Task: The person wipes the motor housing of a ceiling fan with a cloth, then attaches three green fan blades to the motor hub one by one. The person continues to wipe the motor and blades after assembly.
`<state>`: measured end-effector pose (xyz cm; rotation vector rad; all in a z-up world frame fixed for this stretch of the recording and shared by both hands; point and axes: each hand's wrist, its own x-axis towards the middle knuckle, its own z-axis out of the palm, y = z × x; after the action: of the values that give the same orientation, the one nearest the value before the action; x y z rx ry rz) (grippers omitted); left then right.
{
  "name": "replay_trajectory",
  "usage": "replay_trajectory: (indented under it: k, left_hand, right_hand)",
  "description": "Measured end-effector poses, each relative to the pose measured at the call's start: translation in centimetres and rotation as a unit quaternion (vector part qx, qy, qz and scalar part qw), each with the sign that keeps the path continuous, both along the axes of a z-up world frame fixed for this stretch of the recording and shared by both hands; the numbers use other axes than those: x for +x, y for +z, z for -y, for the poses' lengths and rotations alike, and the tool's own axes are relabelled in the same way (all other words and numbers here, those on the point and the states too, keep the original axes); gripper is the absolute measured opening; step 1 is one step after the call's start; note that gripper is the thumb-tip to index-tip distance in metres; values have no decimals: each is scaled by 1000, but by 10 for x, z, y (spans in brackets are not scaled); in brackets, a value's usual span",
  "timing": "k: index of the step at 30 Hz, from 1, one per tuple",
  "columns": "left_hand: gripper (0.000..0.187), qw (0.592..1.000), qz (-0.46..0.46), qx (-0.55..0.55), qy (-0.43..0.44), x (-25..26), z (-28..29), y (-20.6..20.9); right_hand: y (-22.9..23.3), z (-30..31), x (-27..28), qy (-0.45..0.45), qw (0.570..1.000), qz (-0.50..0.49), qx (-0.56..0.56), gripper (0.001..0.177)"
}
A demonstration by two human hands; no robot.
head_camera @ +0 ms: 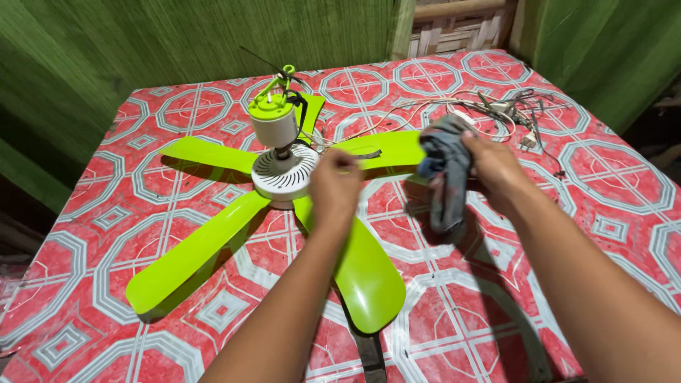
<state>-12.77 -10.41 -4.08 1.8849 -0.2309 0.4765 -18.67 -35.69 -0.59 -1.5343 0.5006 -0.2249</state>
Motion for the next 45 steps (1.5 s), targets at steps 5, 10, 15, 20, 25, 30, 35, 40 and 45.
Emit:
replay_trajectory:
  k: [5, 10, 15, 20, 25, 30, 35, 40, 45]
  left_hand:
    - [50, 966, -159, -7, -203, 3, 48, 5]
    - [32, 945, -177, -191, -198, 31, 43, -3]
    - [28, 879, -324, -309, -163, 41, 42, 12]
    - [22, 778, -367, -459, -222, 57, 51, -2]
    - [23, 813, -363, -432, -146, 67, 41, -15]
    - [41, 876, -419, -210, -113, 40, 28, -1]
    - [48, 714, -511, -379, -292, 25, 49, 5]
    - [39, 753, -470, -422, -184, 29, 66, -5]
    - [39, 969, -211, -28, -123, 11, 32, -4]
  right_hand:
    - [22, -42, -13, 112, 991, -18, -73, 39]
    - [16, -20, -15, 15, 982, 23, -189, 37]
    - [10, -12, -11, -72, 993, 85, -46, 47]
    - [9, -43, -20, 151, 985, 42, -74, 51]
    - [-5, -59, -21, 174, 984, 41, 14, 51]
    - [-7, -56, -10, 2, 993, 111, -39, 49]
    - [-5, -63, -6, 43, 995, 83, -34, 58]
    - [1, -79, -17, 75, 991, 7, 108, 58]
    - [-12, -79, -10, 142, 975, -1, 168, 42]
